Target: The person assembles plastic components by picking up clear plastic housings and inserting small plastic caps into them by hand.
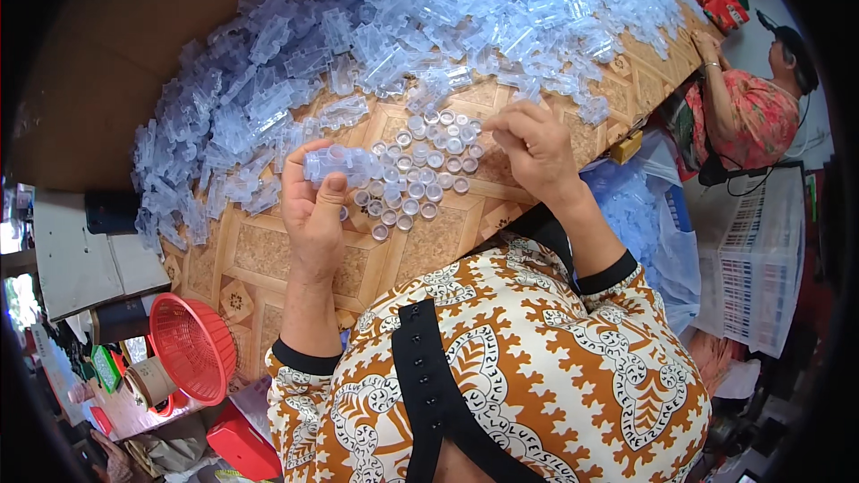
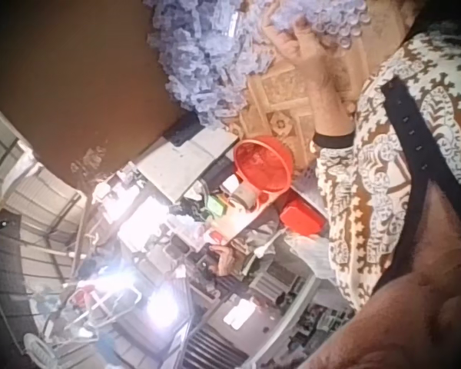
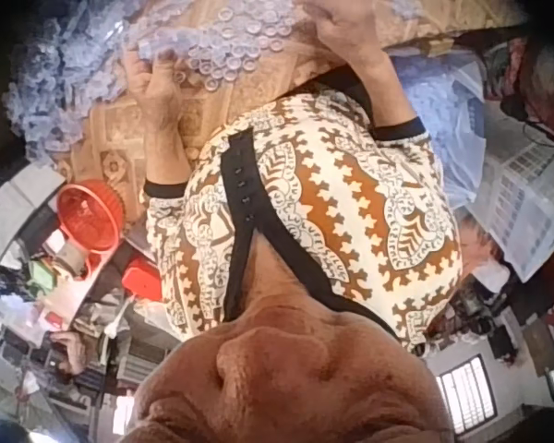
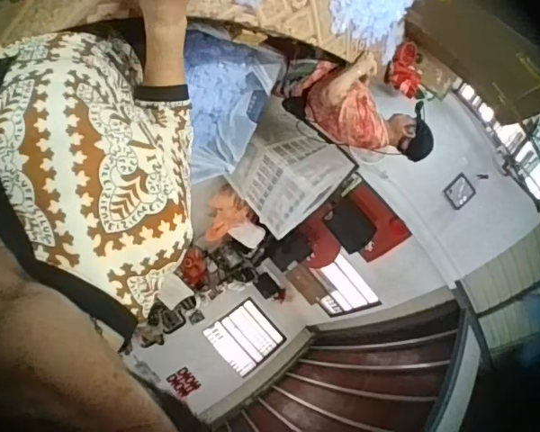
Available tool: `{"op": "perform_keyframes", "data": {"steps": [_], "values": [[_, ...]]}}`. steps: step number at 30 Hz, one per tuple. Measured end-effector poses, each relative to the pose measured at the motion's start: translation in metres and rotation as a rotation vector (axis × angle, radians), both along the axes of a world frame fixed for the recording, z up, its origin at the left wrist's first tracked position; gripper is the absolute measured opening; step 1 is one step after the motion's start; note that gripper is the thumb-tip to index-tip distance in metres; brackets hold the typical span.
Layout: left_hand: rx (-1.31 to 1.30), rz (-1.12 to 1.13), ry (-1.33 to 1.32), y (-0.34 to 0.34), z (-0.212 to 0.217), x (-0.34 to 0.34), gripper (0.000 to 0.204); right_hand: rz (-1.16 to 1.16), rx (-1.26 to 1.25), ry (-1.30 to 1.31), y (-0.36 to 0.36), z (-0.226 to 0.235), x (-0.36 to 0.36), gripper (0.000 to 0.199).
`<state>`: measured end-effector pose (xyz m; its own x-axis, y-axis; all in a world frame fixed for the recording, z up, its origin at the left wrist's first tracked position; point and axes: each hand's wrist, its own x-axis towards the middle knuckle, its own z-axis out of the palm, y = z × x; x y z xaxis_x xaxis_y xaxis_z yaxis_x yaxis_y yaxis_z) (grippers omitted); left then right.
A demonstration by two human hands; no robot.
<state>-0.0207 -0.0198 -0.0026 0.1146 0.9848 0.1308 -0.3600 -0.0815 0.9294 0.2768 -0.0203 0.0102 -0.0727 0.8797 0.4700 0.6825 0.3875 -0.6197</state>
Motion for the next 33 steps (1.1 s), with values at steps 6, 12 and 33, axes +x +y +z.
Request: {"op": "perform_keyframes", "data": {"steps": [6,12,33], "values": [[0.036,-0.065,0.085,-0.003,-0.007,0.013,0.048,0.062,0.120,-0.268,-0.003,-0.023,-0.006,0.022],[0.023,-0.191,0.042,-0.007,0.001,0.017,0.044,0.081,0.172,-0.364,-0.003,-0.022,-0.010,0.025],[0.004,-0.250,0.137,-0.020,-0.001,0.030,0.043,0.142,-0.235,0.299,0.000,0.025,-0.082,0.012]]}}
